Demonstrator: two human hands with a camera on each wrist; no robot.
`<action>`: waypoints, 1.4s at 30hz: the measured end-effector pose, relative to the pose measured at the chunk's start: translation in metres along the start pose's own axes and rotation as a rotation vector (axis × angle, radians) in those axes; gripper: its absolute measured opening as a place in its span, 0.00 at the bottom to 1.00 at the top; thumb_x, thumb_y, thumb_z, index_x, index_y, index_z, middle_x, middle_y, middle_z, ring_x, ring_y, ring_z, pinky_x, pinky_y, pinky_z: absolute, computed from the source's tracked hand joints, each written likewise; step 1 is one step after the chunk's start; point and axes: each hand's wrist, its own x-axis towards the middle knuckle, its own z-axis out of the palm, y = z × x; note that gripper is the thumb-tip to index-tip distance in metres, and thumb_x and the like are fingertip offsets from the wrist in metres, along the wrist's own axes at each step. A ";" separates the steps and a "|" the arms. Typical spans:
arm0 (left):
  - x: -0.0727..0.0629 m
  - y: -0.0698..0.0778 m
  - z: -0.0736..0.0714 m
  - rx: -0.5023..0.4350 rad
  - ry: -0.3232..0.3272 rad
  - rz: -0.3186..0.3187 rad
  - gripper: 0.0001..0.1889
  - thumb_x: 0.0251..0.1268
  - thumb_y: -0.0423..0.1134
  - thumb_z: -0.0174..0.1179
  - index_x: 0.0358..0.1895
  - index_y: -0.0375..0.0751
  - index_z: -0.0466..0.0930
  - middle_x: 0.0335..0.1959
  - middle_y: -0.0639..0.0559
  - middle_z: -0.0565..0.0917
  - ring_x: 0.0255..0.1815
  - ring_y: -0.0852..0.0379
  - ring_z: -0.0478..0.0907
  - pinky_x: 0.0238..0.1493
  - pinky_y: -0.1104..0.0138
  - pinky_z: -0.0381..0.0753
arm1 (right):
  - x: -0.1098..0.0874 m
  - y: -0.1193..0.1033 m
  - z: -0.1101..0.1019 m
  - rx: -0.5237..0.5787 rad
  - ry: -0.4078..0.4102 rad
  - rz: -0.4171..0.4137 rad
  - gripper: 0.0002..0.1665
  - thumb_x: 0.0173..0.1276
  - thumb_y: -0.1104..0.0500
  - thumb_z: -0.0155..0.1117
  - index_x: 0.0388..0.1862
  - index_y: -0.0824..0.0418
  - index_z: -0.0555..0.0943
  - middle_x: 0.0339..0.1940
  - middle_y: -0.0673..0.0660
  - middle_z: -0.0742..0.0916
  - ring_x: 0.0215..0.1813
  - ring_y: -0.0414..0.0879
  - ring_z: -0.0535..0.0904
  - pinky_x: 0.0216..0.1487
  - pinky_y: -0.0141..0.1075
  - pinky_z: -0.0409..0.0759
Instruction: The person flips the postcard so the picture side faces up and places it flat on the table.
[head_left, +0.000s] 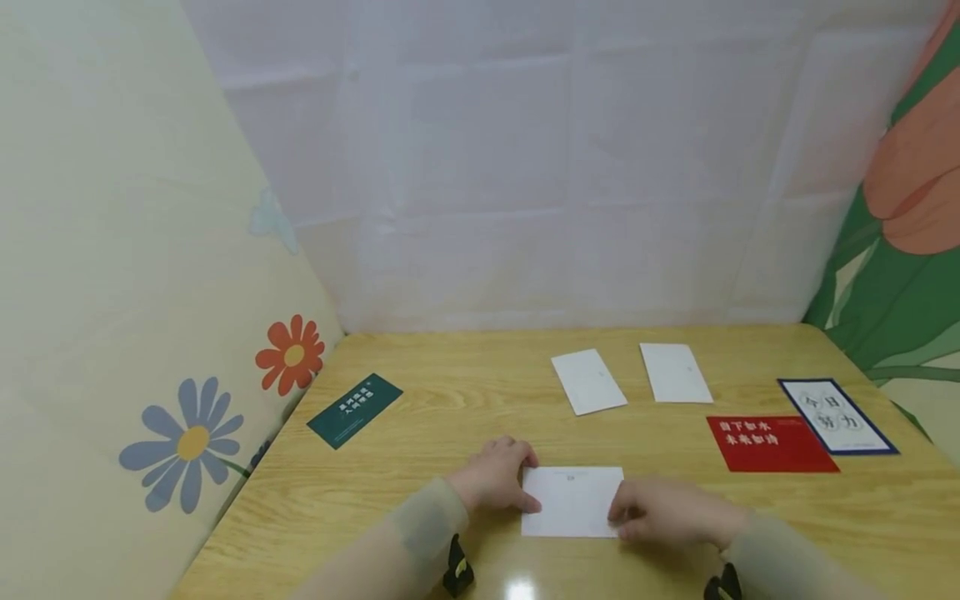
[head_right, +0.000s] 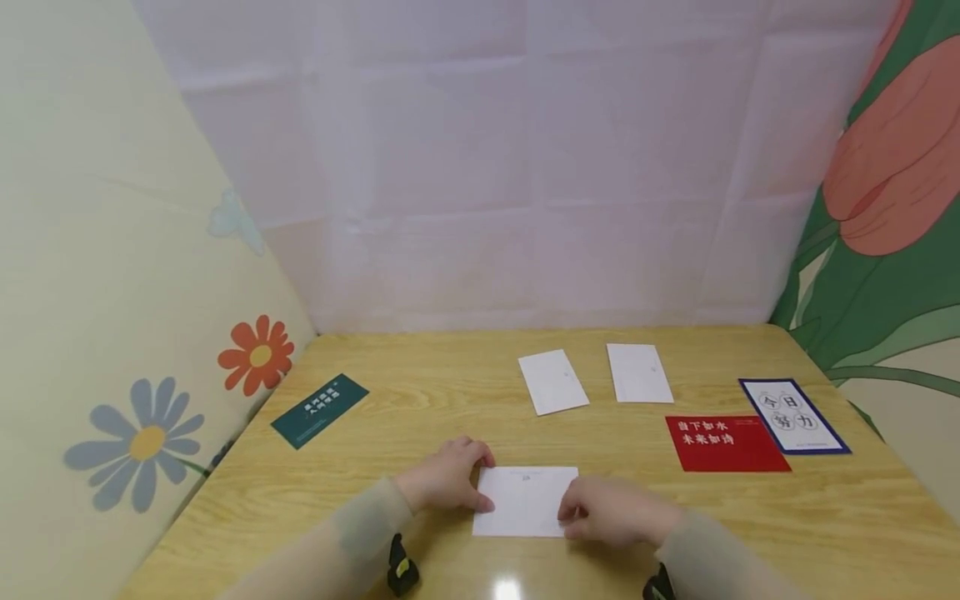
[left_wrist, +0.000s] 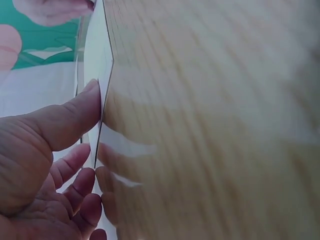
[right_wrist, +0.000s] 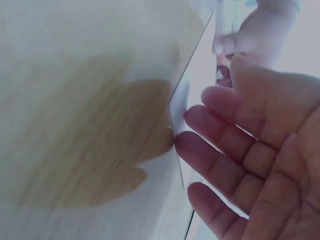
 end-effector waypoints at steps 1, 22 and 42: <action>0.000 0.000 0.000 -0.002 0.001 0.000 0.27 0.43 0.53 0.75 0.48 0.52 0.77 0.53 0.50 0.74 0.55 0.49 0.68 0.57 0.50 0.66 | 0.003 0.002 -0.001 -0.002 0.019 0.007 0.06 0.63 0.56 0.68 0.39 0.51 0.83 0.35 0.41 0.81 0.37 0.38 0.75 0.43 0.41 0.76; 0.005 -0.003 0.000 -0.052 -0.014 0.000 0.26 0.43 0.49 0.77 0.46 0.48 0.76 0.48 0.51 0.74 0.52 0.49 0.67 0.56 0.52 0.68 | 0.047 0.015 -0.013 -0.151 0.157 0.167 0.18 0.48 0.56 0.79 0.33 0.50 0.77 0.30 0.47 0.77 0.34 0.43 0.72 0.40 0.42 0.72; 0.009 -0.006 0.002 -0.054 -0.018 0.006 0.27 0.43 0.50 0.77 0.46 0.48 0.75 0.46 0.53 0.74 0.51 0.50 0.68 0.54 0.53 0.69 | 0.056 0.012 -0.016 -0.162 0.148 0.225 0.22 0.46 0.58 0.81 0.35 0.53 0.77 0.33 0.48 0.77 0.37 0.44 0.73 0.47 0.45 0.73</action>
